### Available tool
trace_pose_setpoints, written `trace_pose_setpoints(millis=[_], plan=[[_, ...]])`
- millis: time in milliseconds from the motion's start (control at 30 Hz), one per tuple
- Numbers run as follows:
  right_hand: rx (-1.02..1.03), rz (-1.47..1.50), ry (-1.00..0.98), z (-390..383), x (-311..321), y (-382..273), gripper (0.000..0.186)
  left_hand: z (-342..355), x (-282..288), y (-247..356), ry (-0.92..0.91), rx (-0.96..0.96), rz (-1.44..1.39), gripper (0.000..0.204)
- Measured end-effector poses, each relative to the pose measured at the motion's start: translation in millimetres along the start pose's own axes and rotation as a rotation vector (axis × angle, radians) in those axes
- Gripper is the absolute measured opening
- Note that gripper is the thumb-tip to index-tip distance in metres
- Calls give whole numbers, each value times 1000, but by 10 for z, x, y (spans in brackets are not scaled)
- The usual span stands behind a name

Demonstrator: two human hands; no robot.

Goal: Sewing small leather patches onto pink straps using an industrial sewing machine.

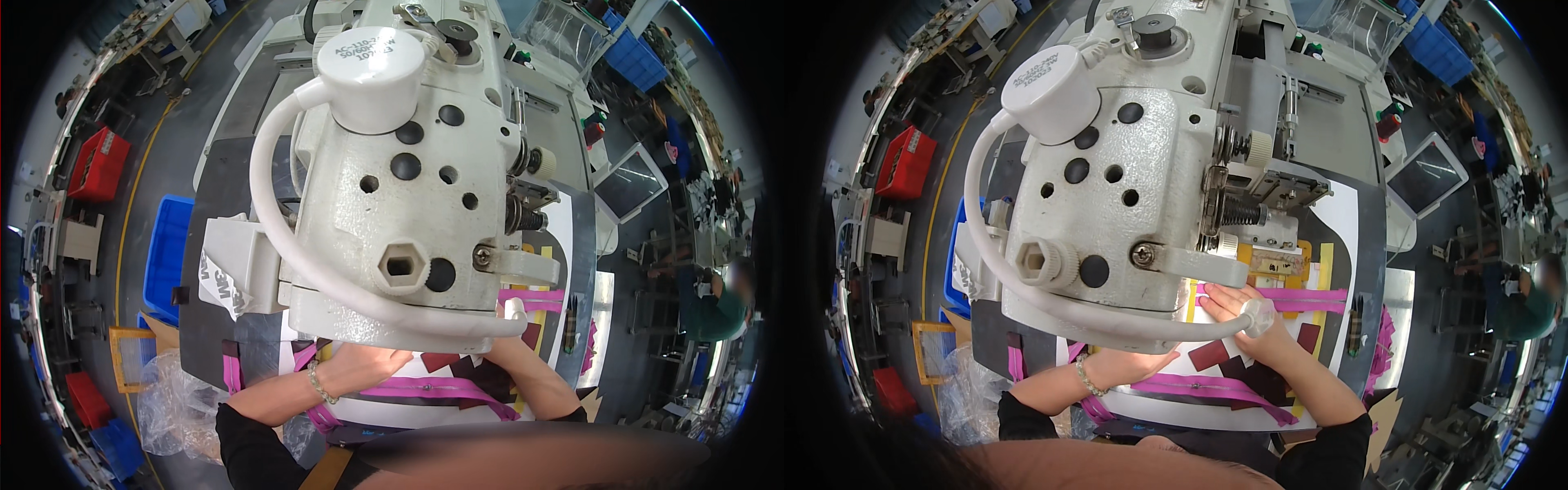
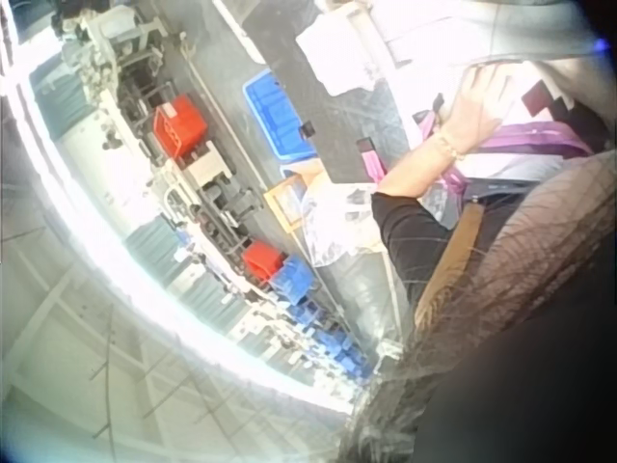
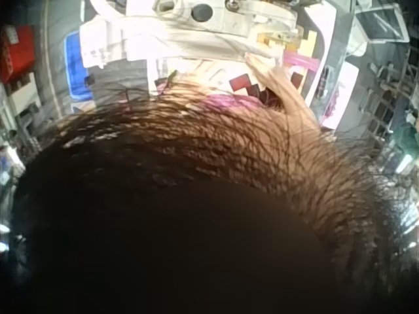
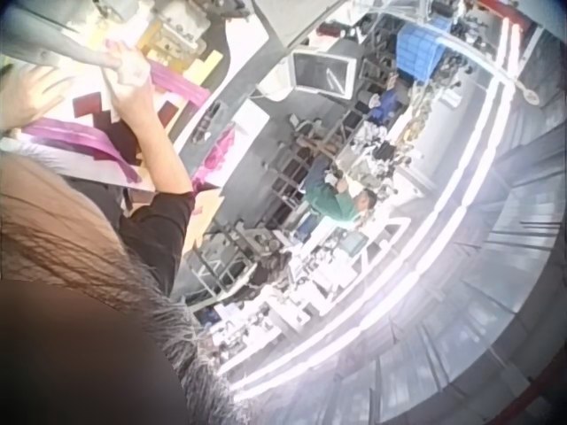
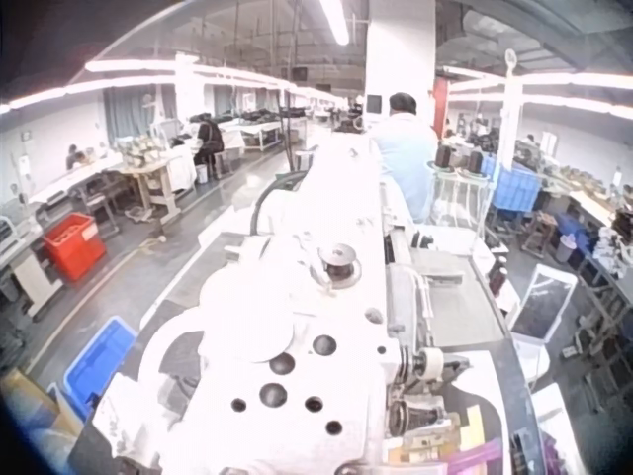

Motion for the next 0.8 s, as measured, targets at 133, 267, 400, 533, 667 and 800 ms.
trace_pose_setpoints(millis=[133, 267, 400, 533, 667, 800], plan=[[-63, 86, -22, 8, -27, 43, 35, 27, 42, 23, -53, -4, 34, 28], [-105, 75, -26, 4, -17, 35, 35, 34, 38, 19, -67, -25, 17, 34], [-148, 189, 5, 13, 59, -22, 35, 16, 11, 30, -11, -120, 160, 44], [-116, 230, -4, 57, 22, 5, 35, -82, -131, 59, -49, -221, 336, 48], [97, -69, -42, 32, 2, -9, 36, -1, -59, 46, -194, -89, 218, 49], [105, -68, -31, -25, -33, 48, 38, -52, -178, 31, -157, -64, 141, 47]])
Point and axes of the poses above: each hand's wrist, its own z-axis towards the middle knuckle, its own x-axis out of the back of the hand, y = z × x, the point moved 6 cm from there along z, towards the middle knuckle, and after that the axes turned 1 degree about -x, right-handed, at the moved point
